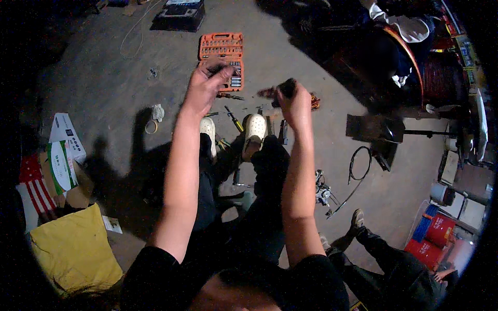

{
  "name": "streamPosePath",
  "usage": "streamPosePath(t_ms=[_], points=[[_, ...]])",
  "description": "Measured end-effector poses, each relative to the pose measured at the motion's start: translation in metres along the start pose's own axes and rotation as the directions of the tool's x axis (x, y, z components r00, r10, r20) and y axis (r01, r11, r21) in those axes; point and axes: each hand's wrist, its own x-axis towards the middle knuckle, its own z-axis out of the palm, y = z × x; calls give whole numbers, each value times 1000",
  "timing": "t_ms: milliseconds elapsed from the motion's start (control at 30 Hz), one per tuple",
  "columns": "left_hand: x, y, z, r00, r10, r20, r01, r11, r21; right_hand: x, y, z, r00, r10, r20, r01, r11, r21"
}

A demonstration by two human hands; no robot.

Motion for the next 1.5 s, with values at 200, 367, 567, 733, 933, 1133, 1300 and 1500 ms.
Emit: streamPosePath(t_ms=[200,367,567,733,933,1133,1300,1500], points=[[-2,-7,7,992,-71,106,17,896,443,26,-14,15,915,383,128,-110,-68,992],[4,-20,-5,982,-190,-21,187,932,310,5,-30,-7,884,126,450,-434,-136,891],[-6,-4,5,995,-20,95,-36,835,549,-2,-41,6,916,-94,391,-8,968,251],[-13,-4,11,999,-2,47,-21,869,494,5,-54,16,987,158,-21,-77,585,807],[-17,5,4,915,-226,334,165,966,199,-10,-42,-7,860,-111,498,-450,296,842],[-15,2,-3,932,-264,249,70,804,591,-3,-40,-14,834,-201,514,-62,891,450],[-5,-36,-3,996,21,92,-64,867,494,-4,-41,32,986,-93,-138,116,980,165],[-19,-8,29,978,199,-67,-173,944,282,4,-64,28,913,264,-312,80,634,770]])
